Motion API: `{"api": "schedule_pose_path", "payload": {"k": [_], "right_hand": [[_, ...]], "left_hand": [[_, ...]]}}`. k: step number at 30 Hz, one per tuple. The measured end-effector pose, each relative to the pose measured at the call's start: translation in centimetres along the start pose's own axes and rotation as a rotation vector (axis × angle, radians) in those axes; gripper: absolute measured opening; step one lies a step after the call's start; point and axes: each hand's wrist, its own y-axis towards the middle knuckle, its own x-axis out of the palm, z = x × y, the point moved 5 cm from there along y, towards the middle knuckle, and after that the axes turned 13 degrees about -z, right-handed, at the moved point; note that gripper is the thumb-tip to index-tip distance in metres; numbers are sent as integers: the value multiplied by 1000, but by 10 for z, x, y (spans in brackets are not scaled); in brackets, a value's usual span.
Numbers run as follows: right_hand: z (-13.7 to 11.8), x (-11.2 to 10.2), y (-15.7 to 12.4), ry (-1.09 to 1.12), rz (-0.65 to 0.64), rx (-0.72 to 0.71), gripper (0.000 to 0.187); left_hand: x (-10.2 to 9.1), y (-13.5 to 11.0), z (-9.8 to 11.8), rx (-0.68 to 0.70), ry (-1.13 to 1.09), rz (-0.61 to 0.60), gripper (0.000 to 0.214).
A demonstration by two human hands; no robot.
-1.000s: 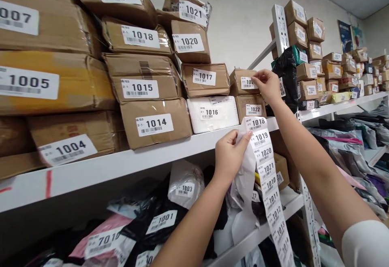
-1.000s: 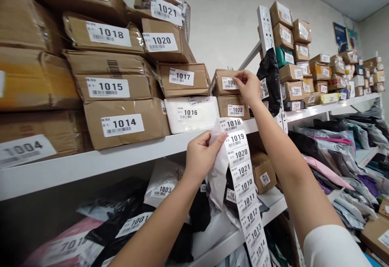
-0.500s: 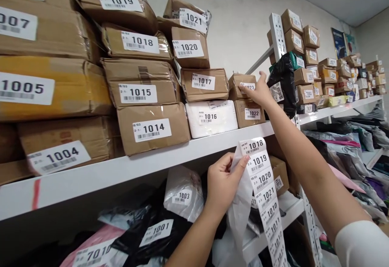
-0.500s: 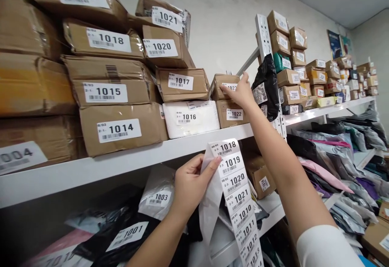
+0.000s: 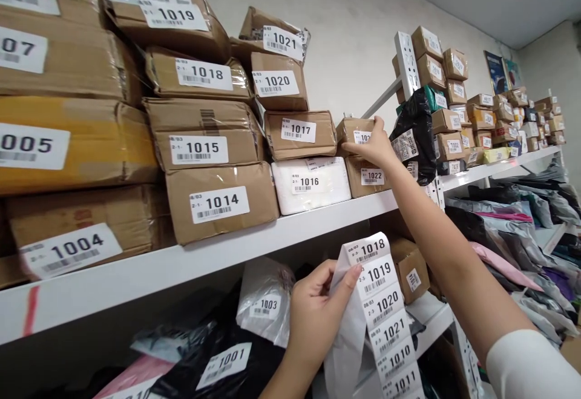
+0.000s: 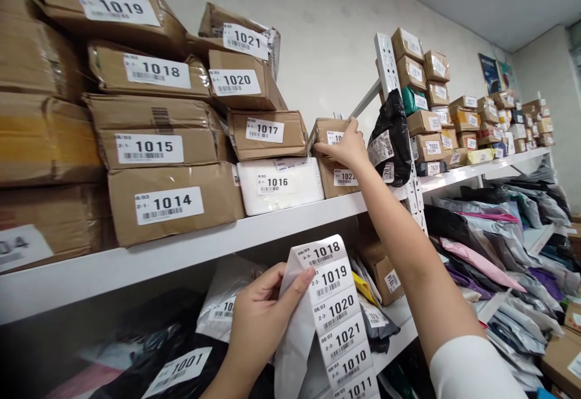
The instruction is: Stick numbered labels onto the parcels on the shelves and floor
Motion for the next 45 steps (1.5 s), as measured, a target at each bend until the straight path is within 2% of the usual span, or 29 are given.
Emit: {"api": "schedule_pose_path", "payload": {"k": [3,6,9,15,18,21,23,25,27,30,33,38,41,45], "right_hand": [[-10,4,-11,9,54,112,122],[-13,3,-20,35,123,135,118],[-11,0,-25,53,191,101,112],[-7,-3,-36,89,292,41,109],[-12,-12,-29,36,242,21,109],[-20,-22,-10,-39,64,34,106],[-27,-25,1,-86,-69,41,98],[-33,-27,7,-122,-104,51,85],[-35,-28,6,-113,-39,86,74],[-31,-30,-4,-24,88,125,70],[-29,-34,-23,-9,184,89,66],[-34,-34,-71,-217,323,-79,73],[-29,-32,-89,-319,369,-84,73],[-20,-34,-97,-409,464,-79,68]], "left_hand": [[3,-7,1,-6,-56,55,20],[5,-11,0,8,-60,-7,19],[5,-14,-3,40,-3,-57,23],[7,-17,-7,71,52,-50,33],[8,-17,-8,70,50,-67,34],[9,-18,-12,72,31,-87,32],[10,-18,-16,50,18,-106,30],[12,-18,-19,29,6,-109,31],[15,-19,-19,20,-5,-102,33],[18,-23,-15,19,-15,-104,37],[17,-29,-12,35,-8,-101,39],[12,-37,-17,68,0,-92,40],[12,-36,-20,69,-20,-102,40],[14,-34,-23,51,-41,-116,39]]}}
